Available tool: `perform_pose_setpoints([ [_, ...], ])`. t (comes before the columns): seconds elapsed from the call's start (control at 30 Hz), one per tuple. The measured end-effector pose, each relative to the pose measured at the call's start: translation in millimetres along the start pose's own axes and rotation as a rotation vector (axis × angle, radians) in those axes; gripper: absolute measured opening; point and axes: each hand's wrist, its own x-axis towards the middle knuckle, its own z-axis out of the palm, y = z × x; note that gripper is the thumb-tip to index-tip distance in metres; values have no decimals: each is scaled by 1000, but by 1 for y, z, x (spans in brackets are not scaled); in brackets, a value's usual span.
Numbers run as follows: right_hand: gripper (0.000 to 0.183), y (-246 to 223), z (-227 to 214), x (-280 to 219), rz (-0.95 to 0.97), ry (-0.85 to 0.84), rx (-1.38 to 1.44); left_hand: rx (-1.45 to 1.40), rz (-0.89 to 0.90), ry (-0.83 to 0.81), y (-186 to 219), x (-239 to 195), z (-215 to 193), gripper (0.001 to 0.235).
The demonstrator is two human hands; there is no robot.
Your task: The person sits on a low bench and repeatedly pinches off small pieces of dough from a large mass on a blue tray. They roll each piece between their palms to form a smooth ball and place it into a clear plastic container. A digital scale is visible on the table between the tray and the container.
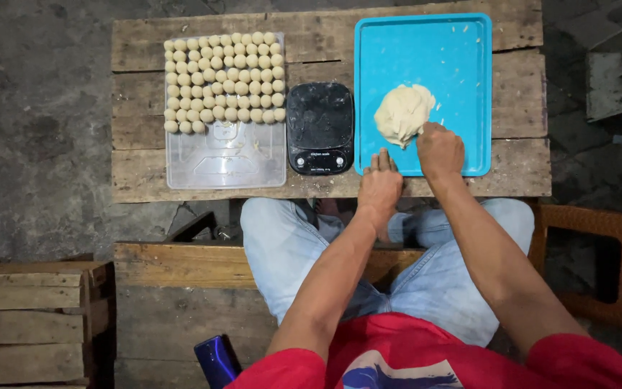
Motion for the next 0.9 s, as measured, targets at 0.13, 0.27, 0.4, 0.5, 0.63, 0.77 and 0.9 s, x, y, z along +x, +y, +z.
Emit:
perform_pose_setpoints([
  [0.13,12,-2,-7,-8,-75,5,44,31,4,60,0,2,-11,32],
  [0.27,19,-9,-25,-22,-90,-60,48,51,-1,123,-1,1,4,29],
  [0.4,21,-14,-43,-38,-96,-106,124,39,-3,127,-2,0,2,29],
  [0.5,27,-13,-53,-51,18,-238,295,4,-6,89,-6,-2,4,31],
  [0.63,31,-26,-81,-65,387,-238,590,-279,-77,-94,-24,-1,-5,38],
  [0.77,48,-41,-85,-102,816,-217,1702,-955,-164,-200,-18,-32,-120,69],
  [0.9,40,-93,-125,-124,892,-388,1514,-749,-102,-11,-11,-80,-132,69],
])
